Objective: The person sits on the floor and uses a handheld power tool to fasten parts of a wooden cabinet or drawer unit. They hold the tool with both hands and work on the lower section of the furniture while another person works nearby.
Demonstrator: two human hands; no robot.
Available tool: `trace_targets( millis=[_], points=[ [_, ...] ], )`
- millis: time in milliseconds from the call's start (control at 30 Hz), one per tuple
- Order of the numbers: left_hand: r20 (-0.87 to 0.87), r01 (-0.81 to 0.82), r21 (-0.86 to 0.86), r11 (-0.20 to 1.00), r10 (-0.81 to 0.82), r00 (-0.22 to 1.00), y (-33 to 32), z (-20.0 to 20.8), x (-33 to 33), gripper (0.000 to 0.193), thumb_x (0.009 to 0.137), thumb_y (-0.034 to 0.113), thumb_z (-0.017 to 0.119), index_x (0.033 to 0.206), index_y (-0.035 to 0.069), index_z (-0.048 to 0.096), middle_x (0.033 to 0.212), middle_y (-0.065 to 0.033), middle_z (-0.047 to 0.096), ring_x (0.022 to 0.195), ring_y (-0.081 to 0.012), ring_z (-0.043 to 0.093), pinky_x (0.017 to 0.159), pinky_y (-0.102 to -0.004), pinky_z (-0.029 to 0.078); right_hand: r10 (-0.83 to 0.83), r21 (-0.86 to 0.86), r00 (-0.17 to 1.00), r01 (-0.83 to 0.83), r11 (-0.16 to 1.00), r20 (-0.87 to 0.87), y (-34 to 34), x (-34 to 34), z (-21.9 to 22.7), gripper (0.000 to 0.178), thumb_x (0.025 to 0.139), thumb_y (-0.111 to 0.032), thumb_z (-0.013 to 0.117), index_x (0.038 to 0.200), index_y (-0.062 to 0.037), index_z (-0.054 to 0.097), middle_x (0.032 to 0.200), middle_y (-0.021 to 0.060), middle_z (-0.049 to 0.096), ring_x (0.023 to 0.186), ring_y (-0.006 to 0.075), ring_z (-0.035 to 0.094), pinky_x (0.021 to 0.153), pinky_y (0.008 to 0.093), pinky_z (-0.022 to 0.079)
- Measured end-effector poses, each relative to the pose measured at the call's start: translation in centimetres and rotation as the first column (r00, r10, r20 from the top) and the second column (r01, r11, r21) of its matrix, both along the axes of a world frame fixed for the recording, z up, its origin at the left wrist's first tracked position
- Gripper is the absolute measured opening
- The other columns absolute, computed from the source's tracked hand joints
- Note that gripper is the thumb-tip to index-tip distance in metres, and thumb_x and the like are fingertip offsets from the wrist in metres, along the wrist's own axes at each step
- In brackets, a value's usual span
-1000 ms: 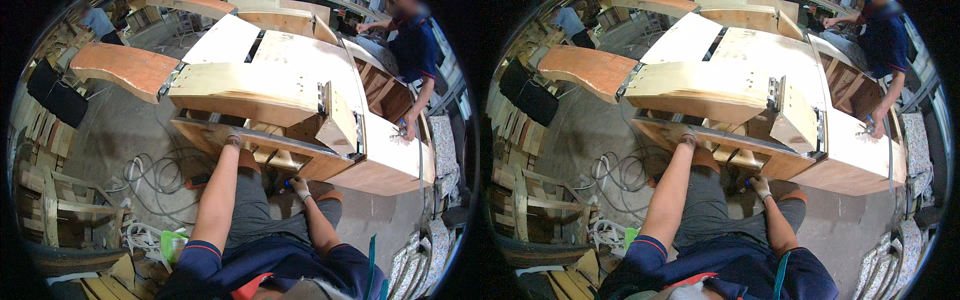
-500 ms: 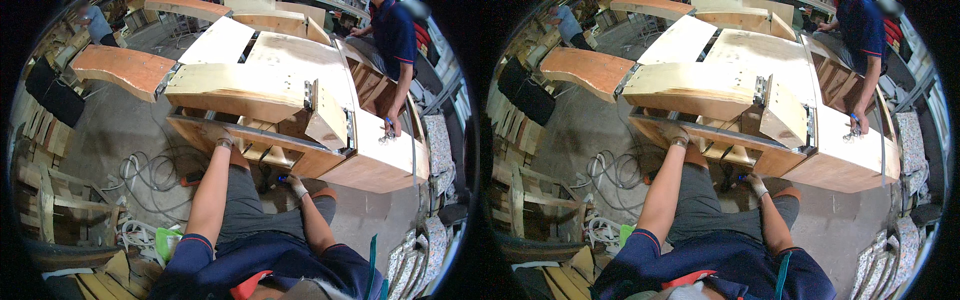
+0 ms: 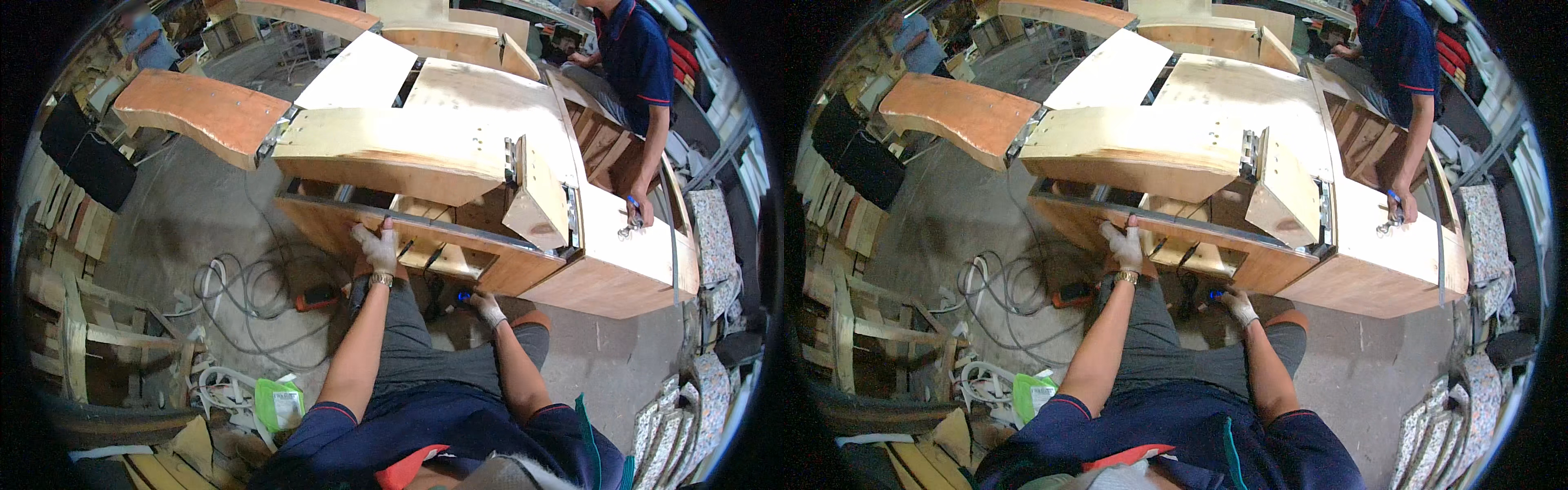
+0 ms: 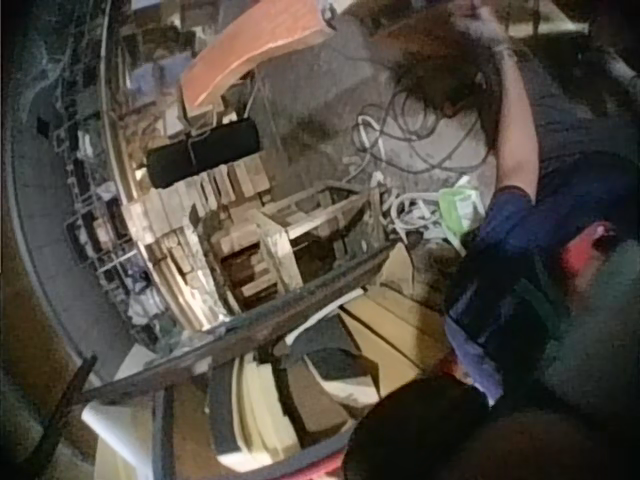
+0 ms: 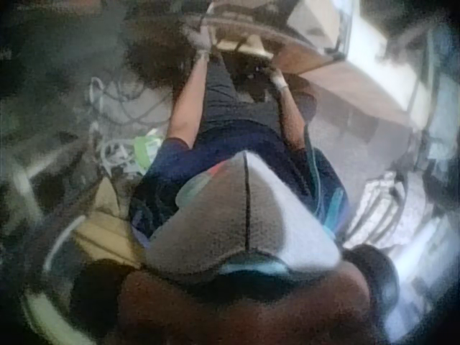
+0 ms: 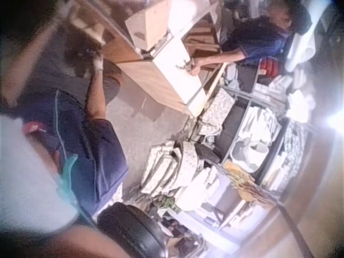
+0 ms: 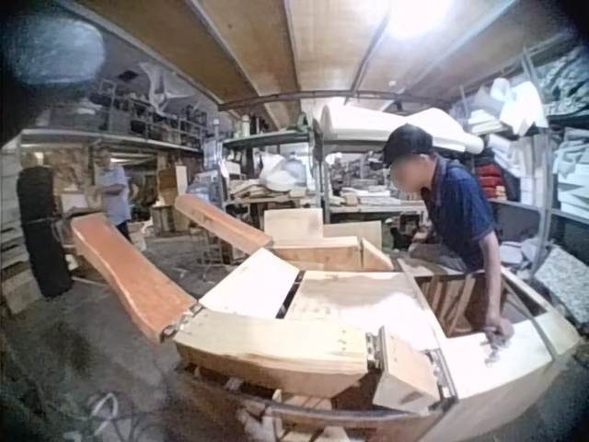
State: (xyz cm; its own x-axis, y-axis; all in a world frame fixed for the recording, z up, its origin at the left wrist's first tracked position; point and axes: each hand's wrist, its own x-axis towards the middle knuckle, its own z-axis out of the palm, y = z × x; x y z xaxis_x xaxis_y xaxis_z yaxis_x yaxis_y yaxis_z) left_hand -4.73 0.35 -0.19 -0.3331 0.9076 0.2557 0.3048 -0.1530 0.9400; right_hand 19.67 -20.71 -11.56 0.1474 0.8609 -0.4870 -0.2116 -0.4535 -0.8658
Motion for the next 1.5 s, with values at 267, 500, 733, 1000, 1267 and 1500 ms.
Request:
trace_targets(
  millis=[267,500,733,1000,1267,1500],
  points=[
    [0.034,-0.021,0.080,0.997,0.019,0.999,0.9,-1.7,-0.6,0.101,0.087,0.053,0.069,0.150,-0.010,0.021,0.156,-0.0325,0.022,0.147,-0.0422,0.022,0.120,-0.0441,0.020,0.024,0.066,1.000,-0.024,0.998,-0.009,0.4,-0.2,1.0,0.032,0.089,-0.005,0.057,0.119,0.0070,0.055,0.096,0.0162,0.066,0.084,0.0270,0.069,0.077,0.0381,0.060],
    [-0.084,0.028,-0.104,0.994,-0.036,0.996,0.2,-1.6,-1.2,0.107,0.091,0.061,0.058,0.153,-0.011,0.010,0.161,-0.0318,0.010,0.152,-0.0382,0.008,0.123,-0.0421,0.008,-0.039,-0.001,0.991,0.039,0.999,-0.128,0.8,-1.2,1.3,0.027,0.093,-0.006,0.060,0.117,0.0050,0.056,0.091,0.0102,0.066,0.080,0.0207,0.066,0.070,0.0334,0.057],
    [-0.059,0.021,-0.161,0.987,-0.031,0.998,-0.3,-0.2,-0.1,0.109,0.088,0.062,0.061,0.154,-0.009,0.010,0.161,-0.0308,0.012,0.151,-0.0392,0.013,0.123,-0.0426,0.012,-0.048,0.089,0.999,0.049,0.995,-0.021,1.0,0.4,-2.6,0.033,0.093,-0.005,0.060,0.124,0.0075,0.055,0.091,0.0070,0.065,0.082,0.0176,0.066,0.068,0.0293,0.055],
    [-0.021,0.008,-0.197,0.980,-0.013,1.000,0.0,-1.5,-1.0,0.111,0.087,0.061,0.064,0.155,-0.007,0.009,0.161,-0.0290,0.015,0.150,-0.0366,0.020,0.121,-0.0399,0.018,-0.105,0.094,0.992,0.112,0.989,-0.071,1.5,-0.1,-4.6,0.026,0.091,-0.007,0.063,0.114,0.0051,0.064,0.090,0.0026,0.067,0.078,0.0127,0.061,0.069,0.0281,0.051],
    [-0.042,-0.008,-0.198,0.980,0.000,0.999,-0.2,-0.8,-0.8,0.110,0.087,0.061,0.064,0.154,-0.008,0.011,0.159,-0.0303,0.020,0.148,-0.0381,0.023,0.121,-0.0407,0.020,-0.120,0.094,0.992,0.124,0.988,-0.040,1.5,-0.3,-4.9,0.023,0.092,-0.008,0.062,0.110,0.0027,0.068,0.092,0.0039,0.068,0.081,0.0135,0.062,0.072,0.0286,0.052],
    [-0.034,0.003,-0.271,0.963,-0.013,0.999,-0.8,0.6,0.4,0.108,0.088,0.061,0.062,0.154,-0.008,0.012,0.158,-0.0309,0.022,0.148,-0.0395,0.024,0.120,-0.0415,0.021,-0.085,0.113,0.996,0.083,0.990,0.011,1.2,0.6,-3.7,0.023,0.091,-0.007,0.062,0.111,0.0041,0.067,0.095,0.0050,0.069,0.081,0.0140,0.063,0.072,0.0297,0.054]
  ],
)
